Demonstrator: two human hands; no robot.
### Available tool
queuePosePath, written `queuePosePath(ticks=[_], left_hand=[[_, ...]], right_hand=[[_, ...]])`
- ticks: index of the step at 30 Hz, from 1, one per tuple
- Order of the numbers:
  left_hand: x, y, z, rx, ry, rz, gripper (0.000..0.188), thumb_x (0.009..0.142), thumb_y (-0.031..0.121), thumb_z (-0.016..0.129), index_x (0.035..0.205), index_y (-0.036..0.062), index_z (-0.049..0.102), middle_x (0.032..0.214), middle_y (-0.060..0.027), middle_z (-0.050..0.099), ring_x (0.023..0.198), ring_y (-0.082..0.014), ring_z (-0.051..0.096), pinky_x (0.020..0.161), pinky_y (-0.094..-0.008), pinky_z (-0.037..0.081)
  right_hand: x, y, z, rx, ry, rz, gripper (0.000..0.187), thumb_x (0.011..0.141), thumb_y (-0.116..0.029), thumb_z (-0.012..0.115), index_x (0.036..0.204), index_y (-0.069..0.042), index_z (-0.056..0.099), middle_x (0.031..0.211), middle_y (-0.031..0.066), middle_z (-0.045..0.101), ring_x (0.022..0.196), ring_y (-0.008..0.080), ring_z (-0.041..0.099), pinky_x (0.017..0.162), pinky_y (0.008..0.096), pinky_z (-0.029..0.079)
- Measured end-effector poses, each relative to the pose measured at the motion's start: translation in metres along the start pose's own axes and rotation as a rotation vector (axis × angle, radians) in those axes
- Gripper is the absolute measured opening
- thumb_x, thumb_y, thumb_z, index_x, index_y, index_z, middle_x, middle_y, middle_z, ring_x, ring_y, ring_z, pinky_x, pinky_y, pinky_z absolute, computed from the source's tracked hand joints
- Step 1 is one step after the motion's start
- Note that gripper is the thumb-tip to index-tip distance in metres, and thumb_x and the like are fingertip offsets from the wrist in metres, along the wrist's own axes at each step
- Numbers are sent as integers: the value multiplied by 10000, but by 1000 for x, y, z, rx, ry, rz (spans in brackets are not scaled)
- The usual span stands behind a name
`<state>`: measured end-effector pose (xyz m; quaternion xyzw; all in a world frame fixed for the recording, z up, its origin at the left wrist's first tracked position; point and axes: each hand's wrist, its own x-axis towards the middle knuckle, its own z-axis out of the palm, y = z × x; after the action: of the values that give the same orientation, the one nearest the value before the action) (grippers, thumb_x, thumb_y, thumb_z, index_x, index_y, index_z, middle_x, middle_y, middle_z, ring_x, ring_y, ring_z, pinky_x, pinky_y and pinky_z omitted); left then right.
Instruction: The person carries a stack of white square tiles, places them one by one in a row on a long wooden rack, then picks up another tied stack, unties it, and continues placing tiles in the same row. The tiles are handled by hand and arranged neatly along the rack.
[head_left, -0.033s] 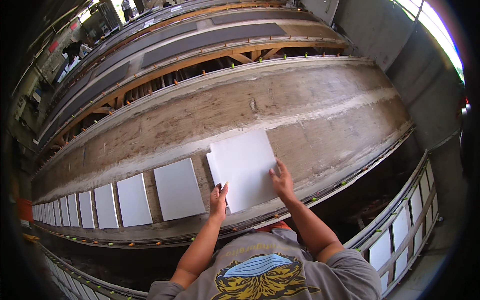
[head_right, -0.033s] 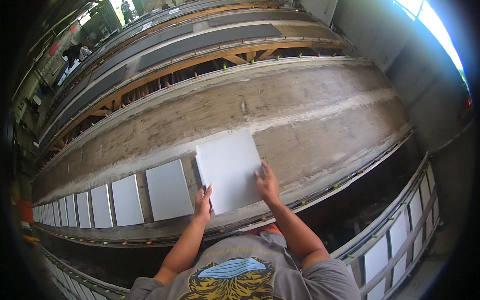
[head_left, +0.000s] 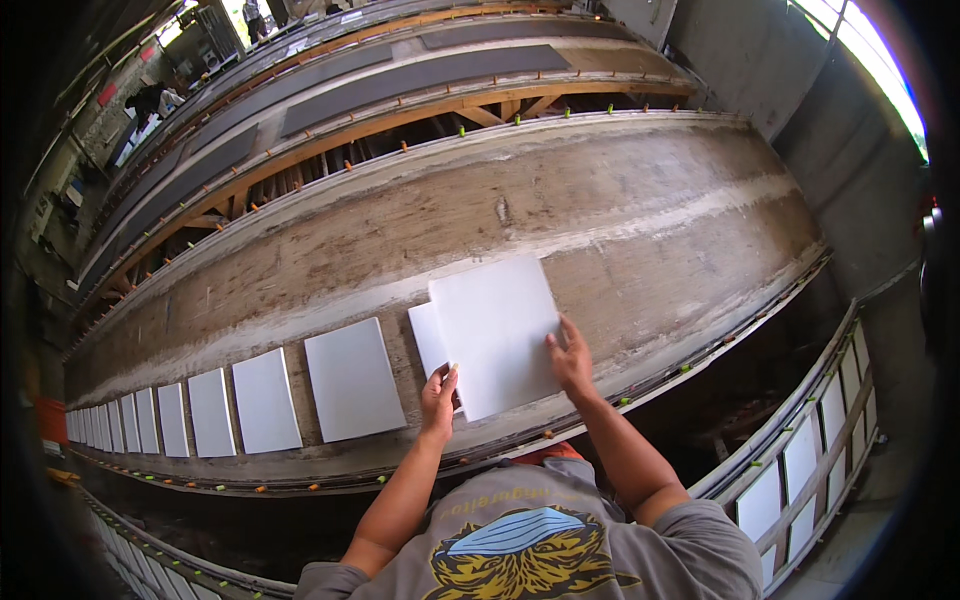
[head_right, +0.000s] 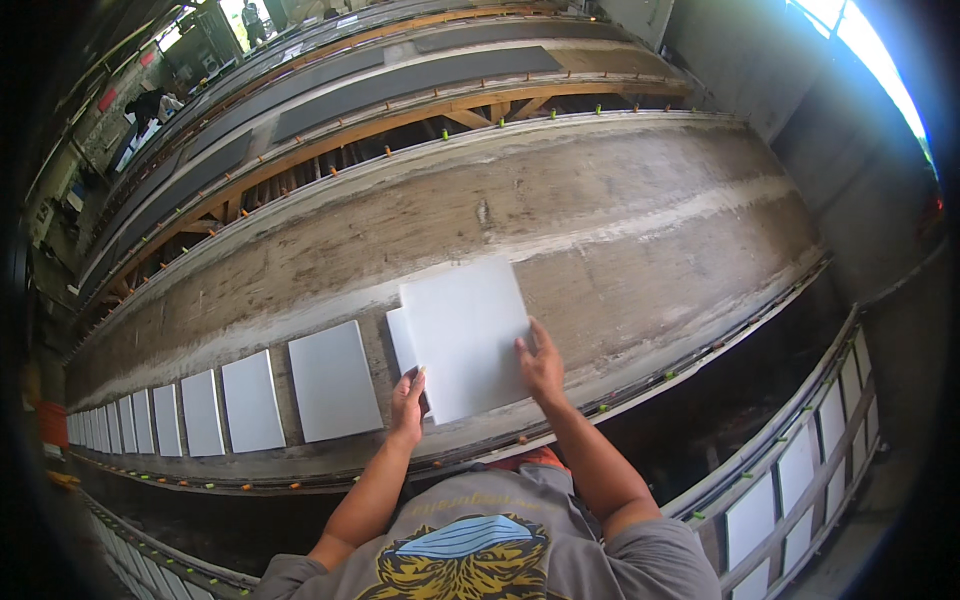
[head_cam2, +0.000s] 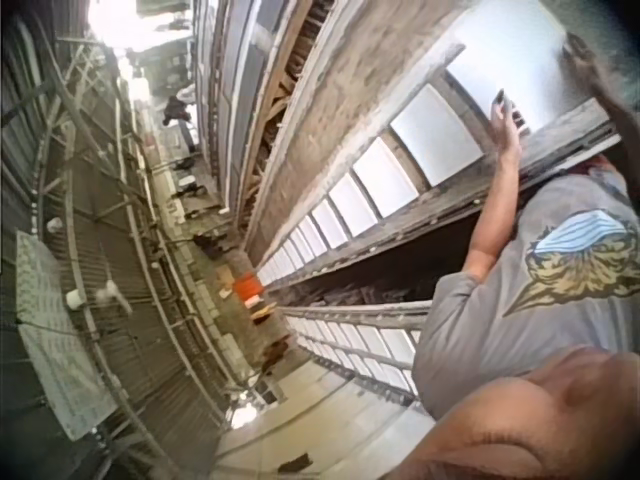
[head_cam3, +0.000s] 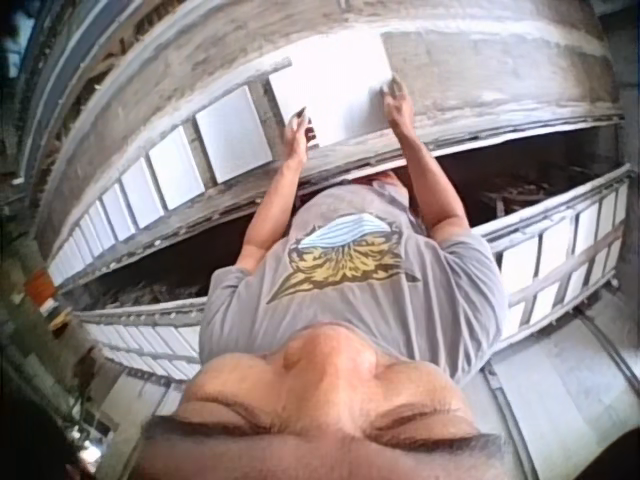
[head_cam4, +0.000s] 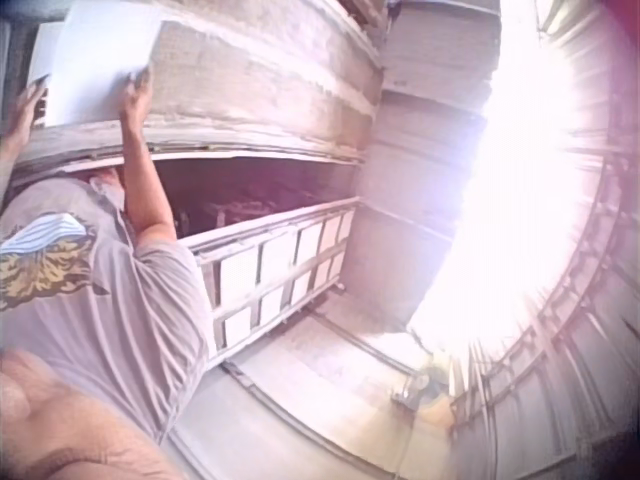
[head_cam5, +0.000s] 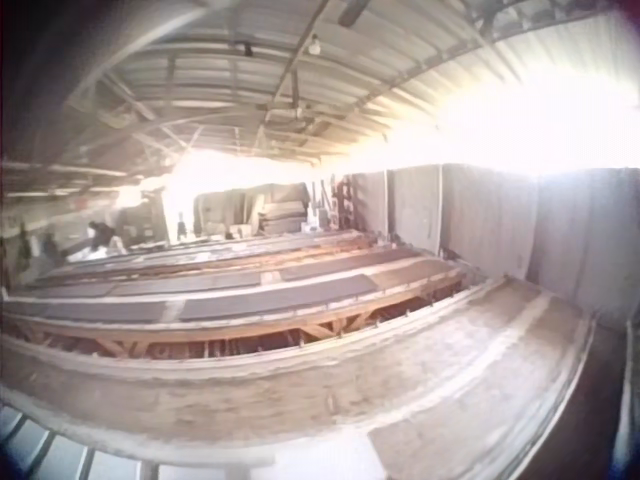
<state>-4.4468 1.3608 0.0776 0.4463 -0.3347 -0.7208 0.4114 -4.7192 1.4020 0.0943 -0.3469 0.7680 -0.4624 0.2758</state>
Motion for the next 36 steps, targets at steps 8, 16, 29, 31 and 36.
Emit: queuePosePath(ticks=[8, 16, 29, 31, 36], left_hand=[[-11, -57, 58, 482, 14, -1, 656, 991, 447, 690, 1454, 7, 542, 1394, -191, 632, 1331, -302, 580, 1092, -376, 464], [-16, -61, 82, 1085, 13, 154, 632, 910, 492, 745, 1330, 26, 665, 1443, -251, 585, 1389, -380, 521, 1163, -450, 403], [-23, -54, 83, 1116, 30, 67, 619, 910, 511, 737, 1311, 43, 684, 1467, -243, 565, 1406, -375, 498, 1175, -448, 386], [-24, -53, 80, 1100, 22, 50, 623, 912, 513, 737, 1310, 37, 682, 1465, -235, 570, 1405, -365, 502, 1172, -444, 389], [-28, -41, 63, 1024, -34, 7, 637, 930, 517, 722, 1338, 33, 659, 1458, -203, 583, 1395, -336, 518, 1163, -422, 395]], right_hand=[[78, 78, -123, -177, 76, 51, 530, 1011, -284, 658, 1510, -170, 520, 1347, 239, 654, 1240, 400, 634, 1043, 447, 483], [97, 79, -120, -340, -3, 175, 554, 1003, -353, 641, 1520, -202, 508, 1331, 241, 654, 1222, 448, 621, 1015, 481, 494], [107, 97, -115, -530, 63, 146, 539, 969, -382, 687, 1477, -260, 554, 1228, 203, 666, 1115, 400, 652, 930, 492, 505], [99, 98, -108, -643, 179, 39, 533, 933, -386, 735, 1433, -262, 598, 1132, 183, 652, 1058, 381, 647, 883, 497, 509], [94, 96, -104, -841, 264, -33, 524, 877, -393, 794, 1361, -254, 646, 1120, 134, 601, 1104, 348, 593, 879, 498, 497]])
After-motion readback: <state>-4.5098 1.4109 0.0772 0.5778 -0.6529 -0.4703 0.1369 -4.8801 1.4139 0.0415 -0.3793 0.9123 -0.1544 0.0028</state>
